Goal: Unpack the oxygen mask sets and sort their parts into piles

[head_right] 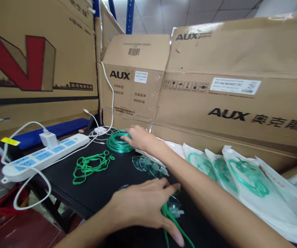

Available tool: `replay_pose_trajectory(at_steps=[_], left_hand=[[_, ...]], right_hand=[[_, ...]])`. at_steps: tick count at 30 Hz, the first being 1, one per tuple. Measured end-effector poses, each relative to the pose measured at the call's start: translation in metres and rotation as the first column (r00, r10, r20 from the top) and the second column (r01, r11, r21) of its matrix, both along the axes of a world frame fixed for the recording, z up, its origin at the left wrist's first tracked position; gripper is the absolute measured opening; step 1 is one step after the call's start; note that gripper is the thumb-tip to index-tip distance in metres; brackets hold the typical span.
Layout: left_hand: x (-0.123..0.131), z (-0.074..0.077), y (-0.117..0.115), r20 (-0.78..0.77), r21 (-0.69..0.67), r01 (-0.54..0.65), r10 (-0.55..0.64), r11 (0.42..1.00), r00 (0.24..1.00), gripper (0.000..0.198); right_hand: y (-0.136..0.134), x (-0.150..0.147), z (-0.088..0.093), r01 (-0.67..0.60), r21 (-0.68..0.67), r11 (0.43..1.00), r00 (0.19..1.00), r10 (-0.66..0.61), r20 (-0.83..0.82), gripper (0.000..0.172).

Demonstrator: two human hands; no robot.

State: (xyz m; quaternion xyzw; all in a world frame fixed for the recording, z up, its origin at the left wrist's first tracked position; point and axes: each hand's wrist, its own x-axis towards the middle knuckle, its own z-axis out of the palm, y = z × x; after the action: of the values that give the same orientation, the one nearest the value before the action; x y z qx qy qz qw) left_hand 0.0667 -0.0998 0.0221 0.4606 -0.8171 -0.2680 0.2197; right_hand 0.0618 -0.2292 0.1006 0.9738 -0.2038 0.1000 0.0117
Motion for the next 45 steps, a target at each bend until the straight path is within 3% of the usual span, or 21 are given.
replay_pose_trajectory(at_steps=[3, 5, 7, 9, 12, 15, 18, 22, 25, 27, 29, 31, 33, 34, 39, 45], left_hand=[[0.009, 0.002, -0.001, 0.123, -0.032, -0.007, 0.011, 0.999, 0.992, 0.094], [0.012, 0.004, -0.003, 0.153, -0.041, 0.016, -0.01, 0.999, 0.988, 0.081], [0.013, 0.007, -0.005, 0.139, -0.052, 0.067, -0.06, 0.996, 0.989, 0.063], [0.011, 0.011, -0.007, 0.089, -0.062, 0.091, -0.086, 0.994, 0.992, 0.05], [0.008, 0.017, -0.008, -0.01, -0.048, 0.013, -0.014, 0.999, 1.0, 0.045], [0.005, 0.021, -0.008, -0.143, 0.037, -0.016, 0.021, 0.999, 0.989, 0.046], [0.004, 0.022, -0.011, -0.316, 0.089, -0.028, 0.055, 0.996, 0.947, 0.041], [0.002, 0.016, -0.02, -0.493, 0.195, -0.169, 0.245, 0.966, 0.835, 0.054], [0.004, 0.014, -0.026, -0.55, 0.237, -0.202, 0.303, 0.95, 0.778, 0.05], [0.008, 0.016, -0.026, -0.555, 0.188, -0.187, 0.261, 0.964, 0.789, 0.043], [0.013, 0.02, -0.022, -0.554, 0.118, -0.159, 0.198, 0.98, 0.809, 0.046], [0.019, 0.026, -0.015, -0.523, 0.044, -0.118, 0.123, 0.992, 0.843, 0.066], [0.022, 0.032, -0.007, -0.466, -0.028, -0.076, 0.055, 0.997, 0.883, 0.081], [0.021, 0.035, -0.003, -0.444, -0.057, -0.063, 0.031, 0.996, 0.895, 0.078], [-0.003, 0.042, 0.006, -0.425, -0.169, -0.121, 0.039, 0.978, 0.904, 0.022], [-0.018, 0.03, -0.006, -0.359, -0.24, -0.141, 0.047, 0.961, 0.932, 0.01]], right_hand=[[0.032, -0.077, 0.014, 0.029, 0.037, 0.999, 0.994, -0.033, 0.102, 0.036], [0.061, -0.129, 0.009, 0.087, 0.124, 0.988, 0.968, -0.113, 0.224, 0.035], [0.088, -0.174, -0.008, 0.171, 0.195, 0.966, 0.918, -0.228, 0.323, 0.03], [0.108, -0.207, -0.031, 0.188, 0.209, 0.96, 0.914, -0.249, 0.321, 0.024], [0.12, -0.232, -0.06, 0.22, 0.186, 0.958, 0.907, -0.271, 0.324, 0.032], [0.115, -0.235, -0.075, 0.204, 0.152, 0.967, 0.909, -0.245, 0.337, 0.05], [0.106, -0.226, -0.077, 0.166, 0.114, 0.98, 0.882, -0.199, 0.427, 0.052], [0.096, -0.217, -0.066, 0.116, 0.151, 0.982, 0.867, -0.174, 0.467, 0.041], [0.095, -0.228, -0.047, 0.17, 0.308, 0.936, 0.86, -0.293, 0.417, 0.037], [0.096, -0.243, -0.033, 0.27, 0.395, 0.878, 0.79, -0.437, 0.43, 0.037], [0.098, -0.26, -0.023, 0.35, 0.446, 0.824, 0.664, -0.554, 0.502, 0.041], [0.099, -0.272, -0.017, 0.373, 0.498, 0.783, 0.552, -0.618, 0.559, 0.046], [0.099, -0.276, -0.015, 0.358, 0.547, 0.756, 0.512, -0.649, 0.562, 0.049], [0.099, -0.274, -0.016, 0.351, 0.562, 0.749, 0.518, -0.655, 0.55, 0.049], [0.097, -0.246, -0.027, 0.25, 0.675, 0.694, 0.577, -0.667, 0.472, 0.048], [0.092, -0.221, -0.043, 0.148, 0.751, 0.644, 0.601, -0.661, 0.449, 0.046]])
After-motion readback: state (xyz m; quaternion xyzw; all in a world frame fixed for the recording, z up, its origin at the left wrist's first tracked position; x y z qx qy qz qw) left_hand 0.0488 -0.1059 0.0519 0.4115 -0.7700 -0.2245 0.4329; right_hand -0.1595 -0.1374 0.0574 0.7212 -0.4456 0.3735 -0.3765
